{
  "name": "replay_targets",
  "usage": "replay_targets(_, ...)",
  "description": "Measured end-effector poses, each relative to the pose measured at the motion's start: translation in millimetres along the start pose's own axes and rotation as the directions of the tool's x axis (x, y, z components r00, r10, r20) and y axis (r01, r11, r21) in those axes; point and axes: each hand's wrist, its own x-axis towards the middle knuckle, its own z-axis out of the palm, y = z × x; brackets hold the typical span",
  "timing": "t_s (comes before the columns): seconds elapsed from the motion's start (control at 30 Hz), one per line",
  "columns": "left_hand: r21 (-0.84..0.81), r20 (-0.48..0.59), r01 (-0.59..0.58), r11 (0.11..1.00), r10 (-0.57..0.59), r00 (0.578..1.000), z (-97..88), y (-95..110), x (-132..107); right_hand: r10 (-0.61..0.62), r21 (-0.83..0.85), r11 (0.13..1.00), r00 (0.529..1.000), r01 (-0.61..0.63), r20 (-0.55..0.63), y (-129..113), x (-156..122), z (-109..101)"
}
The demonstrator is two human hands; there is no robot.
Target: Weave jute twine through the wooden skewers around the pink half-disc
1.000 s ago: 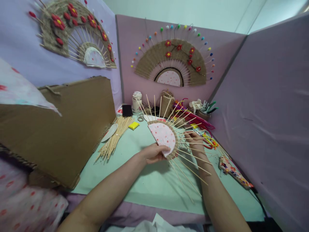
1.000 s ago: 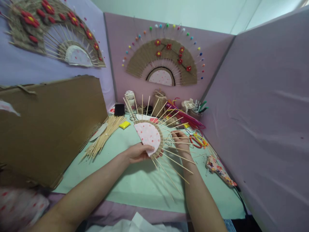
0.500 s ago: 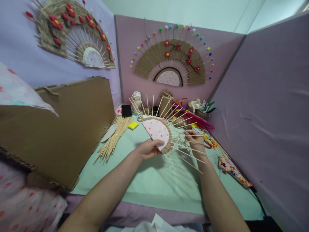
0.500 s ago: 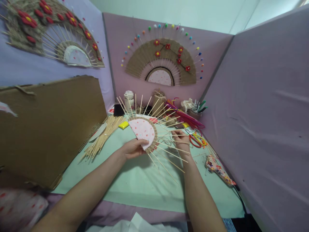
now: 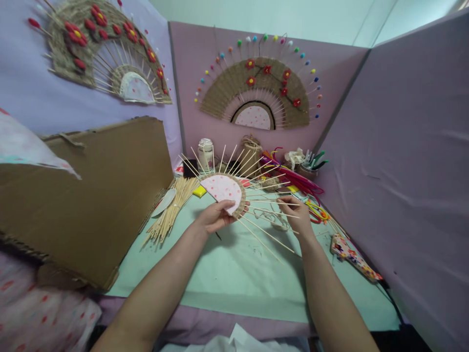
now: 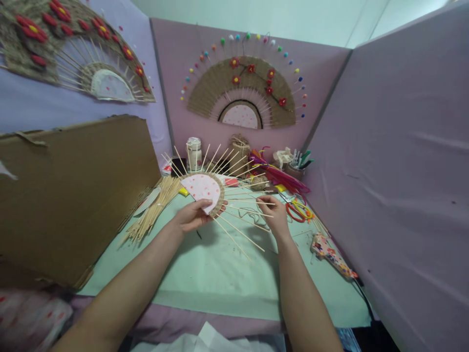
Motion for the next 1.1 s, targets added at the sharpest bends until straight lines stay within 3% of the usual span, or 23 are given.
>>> replay_targets(0.27, -0.033, -0.073, -0.045, 0.998, 0.042, 0.996, -2.6, 6, 0, -0.031, 0.029, 0.999, 0.999, 0.031, -0.008, -5, -3, 2)
replay_targets(0.53, -0.028, -0.054, -0.005, 1.0, 0.004, 0.999, -3.5, 6, -1, -0.03, 0.073, 0.997, 0.997, 0.036, -0.075, -7, -3, -2)
replay_targets(0.67, -0.032, -0.076, -0.009, 0.999, 0.006, 0.997, -2.8, 7, -2, -0.039, 0.074, 0.996, 0.999, 0.041, -0.03, -10, -4, -4)
replay_targets(0.87, -0.079, -0.196, -0.094, 0.992, 0.077, 0.978, -6.1, 12, 3, -0.109, 0.054, 0.993, 0.989, 0.104, 0.1, -4, -2, -13)
replay_targets(1.1, -0.02, -0.292, -0.176, 0.984, 0.163, 0.943, -11.8, 11, 9, -0.219, 0.18, 0.96, 0.976, 0.217, -0.004, -7, -2, -16)
